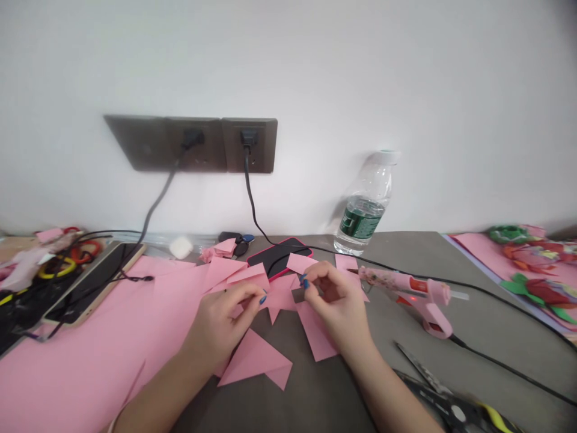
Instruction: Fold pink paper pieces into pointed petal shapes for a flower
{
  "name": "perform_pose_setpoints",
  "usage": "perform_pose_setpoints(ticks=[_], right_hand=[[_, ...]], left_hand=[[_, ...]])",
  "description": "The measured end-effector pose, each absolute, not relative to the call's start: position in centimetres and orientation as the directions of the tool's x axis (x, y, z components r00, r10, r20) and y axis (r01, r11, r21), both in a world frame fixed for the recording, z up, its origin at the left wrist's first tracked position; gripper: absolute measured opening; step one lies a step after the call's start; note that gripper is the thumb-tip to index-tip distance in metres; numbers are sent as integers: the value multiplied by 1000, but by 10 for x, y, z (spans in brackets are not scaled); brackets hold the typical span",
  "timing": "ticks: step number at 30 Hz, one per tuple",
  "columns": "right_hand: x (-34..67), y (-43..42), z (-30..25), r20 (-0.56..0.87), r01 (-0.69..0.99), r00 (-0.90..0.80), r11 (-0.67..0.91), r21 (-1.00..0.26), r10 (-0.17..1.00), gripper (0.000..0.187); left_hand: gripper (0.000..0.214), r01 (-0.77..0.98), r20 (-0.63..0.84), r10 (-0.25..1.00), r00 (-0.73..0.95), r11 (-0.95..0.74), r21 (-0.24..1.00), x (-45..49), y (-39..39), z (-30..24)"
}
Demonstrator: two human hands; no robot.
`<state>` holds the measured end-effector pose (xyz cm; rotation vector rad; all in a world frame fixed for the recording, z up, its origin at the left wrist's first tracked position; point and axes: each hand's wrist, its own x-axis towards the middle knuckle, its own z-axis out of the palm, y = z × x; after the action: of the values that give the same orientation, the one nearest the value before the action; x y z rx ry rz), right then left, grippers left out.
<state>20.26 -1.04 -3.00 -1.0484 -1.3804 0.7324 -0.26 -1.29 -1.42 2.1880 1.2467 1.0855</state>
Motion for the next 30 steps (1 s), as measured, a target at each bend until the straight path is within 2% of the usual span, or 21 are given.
perform_pose_setpoints(ticks=[3, 7, 10, 13, 20, 23, 26, 28, 30], right_hand=[[201, -13, -29, 419, 104, 41, 413, -905, 907, 9], [192, -21, -22, 417, 193, -253, 467, -863, 873, 15], [189, -25, -18, 436, 227, -361, 531, -817, 825, 23], [190, -26, -17, 451, 238, -400, 565, -790, 798, 27], [193, -27, -18, 537, 188, -254, 585, -789, 805, 26], [195, -25, -19, 577, 172, -12, 570, -803, 817, 29], [197, -22, -20, 538, 198, 205, 504, -841, 817, 33], [197, -20, -22, 483, 193, 195, 449, -872, 854, 36], [195, -20, -23, 421, 165, 132, 399, -902, 898, 39]], left_hand=[[14, 524, 392, 882, 263, -471, 709, -3, -12, -14], [12, 472, 354, 859, 369, -501, 725, 1, -16, -12], [18, 468, 331, 796, 507, -577, 669, 3, -19, -11], [23, 478, 335, 749, 572, -636, 606, 5, -21, -11], [23, 470, 355, 797, 489, -583, 663, -3, -14, -12], [24, 490, 335, 860, 385, -498, 716, -10, -7, -11], [26, 501, 334, 915, 227, -404, 766, -13, -3, -9], [21, 478, 361, 907, 215, -420, 771, -13, -5, -9], [11, 456, 410, 853, 322, -519, 723, -10, -9, -12]])
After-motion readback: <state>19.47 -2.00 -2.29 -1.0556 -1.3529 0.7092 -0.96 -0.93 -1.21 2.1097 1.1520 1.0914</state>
